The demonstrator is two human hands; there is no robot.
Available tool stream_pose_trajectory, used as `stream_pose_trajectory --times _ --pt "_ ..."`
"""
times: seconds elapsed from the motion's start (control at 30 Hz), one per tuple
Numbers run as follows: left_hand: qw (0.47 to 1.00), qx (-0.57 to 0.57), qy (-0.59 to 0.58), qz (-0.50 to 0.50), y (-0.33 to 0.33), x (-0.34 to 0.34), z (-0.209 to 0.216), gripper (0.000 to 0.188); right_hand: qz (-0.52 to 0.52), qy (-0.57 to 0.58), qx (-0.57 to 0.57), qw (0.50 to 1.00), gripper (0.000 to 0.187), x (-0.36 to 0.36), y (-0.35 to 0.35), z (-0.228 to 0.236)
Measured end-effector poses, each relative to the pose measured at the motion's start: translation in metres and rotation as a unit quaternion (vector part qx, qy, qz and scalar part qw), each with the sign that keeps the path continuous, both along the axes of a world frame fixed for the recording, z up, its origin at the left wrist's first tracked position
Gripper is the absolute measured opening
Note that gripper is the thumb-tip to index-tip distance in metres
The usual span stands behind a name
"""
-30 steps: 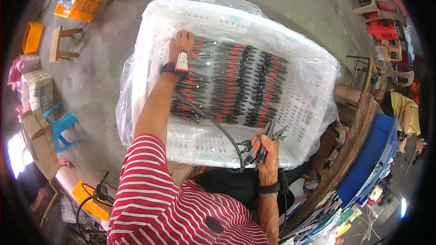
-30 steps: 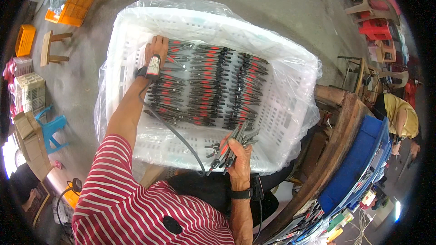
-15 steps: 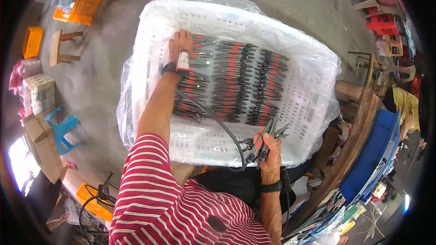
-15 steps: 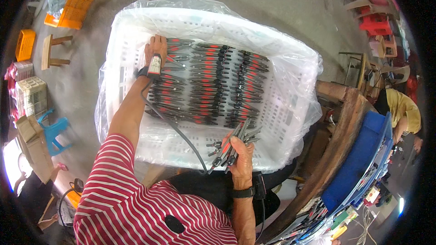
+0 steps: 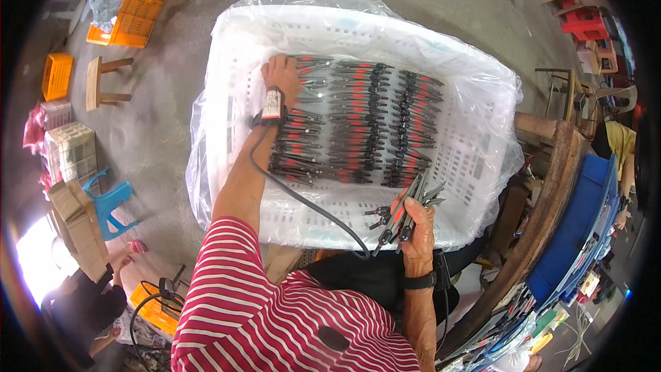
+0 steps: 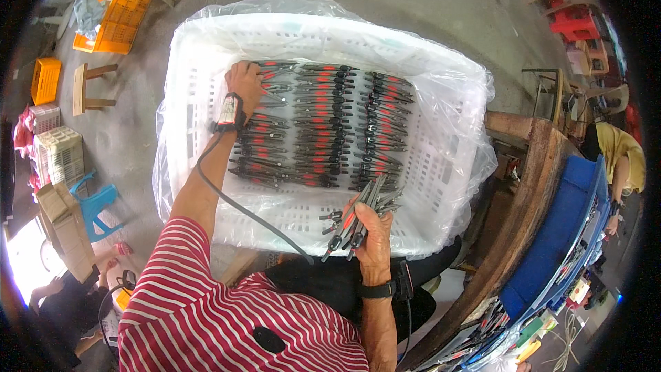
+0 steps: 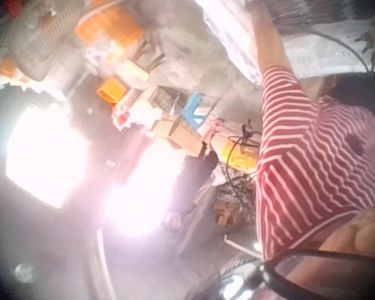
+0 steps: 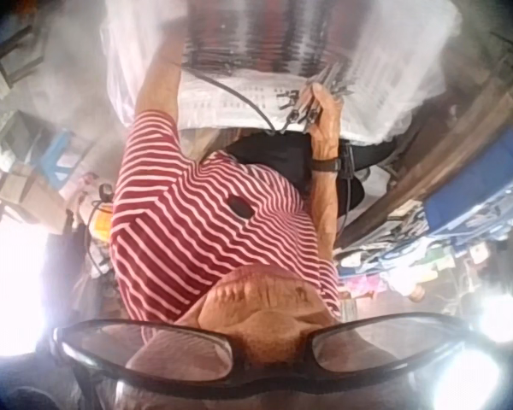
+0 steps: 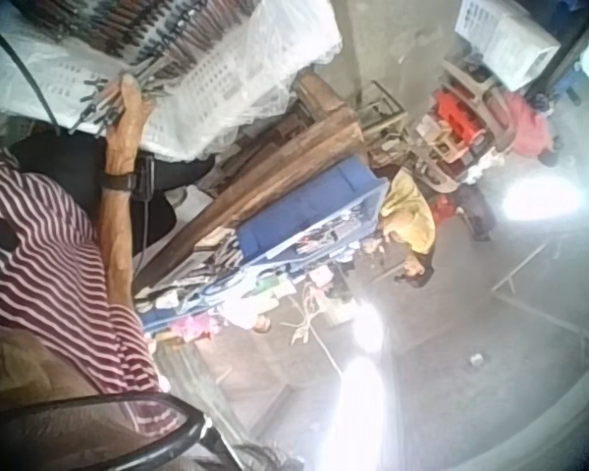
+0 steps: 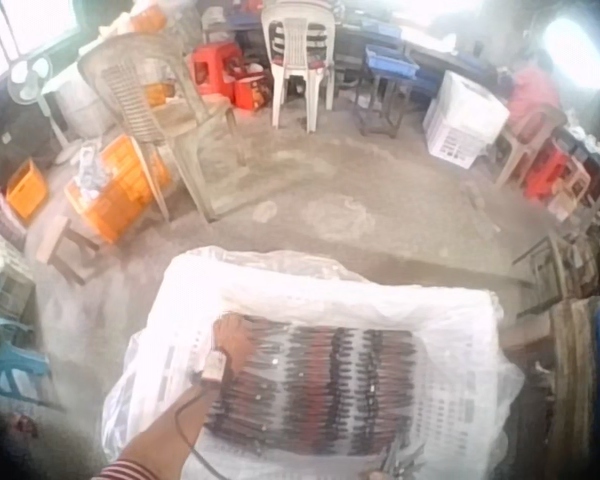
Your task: The person scans multiple small black and red tools with a handheld barcode scanner and places them into a white plastic basket. The person then removes a white foam sheet from the basket, scans a few more tools, and places them into the basket.
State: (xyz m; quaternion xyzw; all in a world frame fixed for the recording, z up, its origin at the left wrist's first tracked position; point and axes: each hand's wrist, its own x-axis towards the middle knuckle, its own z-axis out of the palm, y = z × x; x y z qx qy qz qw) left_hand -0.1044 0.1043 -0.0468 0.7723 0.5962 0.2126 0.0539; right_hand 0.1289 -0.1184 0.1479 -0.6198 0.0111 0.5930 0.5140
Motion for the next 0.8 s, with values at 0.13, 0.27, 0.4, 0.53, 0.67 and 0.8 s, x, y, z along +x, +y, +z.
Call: stream_pose_trajectory --times 0.13,0.27,0.4,0.53,0.67,0.8 --pt "0.998 -0.026 0.016 -0.053 0.006 0.012 -0.008 0.018 0.006 0.006 -0.006 1.0 0.015 0.0 -0.001 0.0" --pt "0.993 0.014 0.1 -0.061 0.005 0.019 -0.013 0.018 0.028 -0.009 0.007 1.0 0.02 0.0 -0.002 -0.002" --pt "0.975 0.042 0.2 -0.082 0.004 0.021 -0.008 0.019 0.036 -0.019 0.012 0.999 0.022 0.0 -0.002 -0.001" --pt "0.965 0.001 0.247 -0.092 -0.001 0.016 0.003 0.022 0.007 -0.002 0.02 1.0 0.018 -0.001 -0.001 0.0" --pt "0.968 0.05 0.22 -0.111 -0.012 0.007 0.006 0.024 0.01 -0.002 0.024 1.0 0.018 -0.001 -0.001 0.0" --pt "0.974 0.038 0.19 -0.114 -0.016 0.005 0.001 0.024 0.007 -0.012 0.017 1.0 0.019 -0.001 -0.001 0.0"
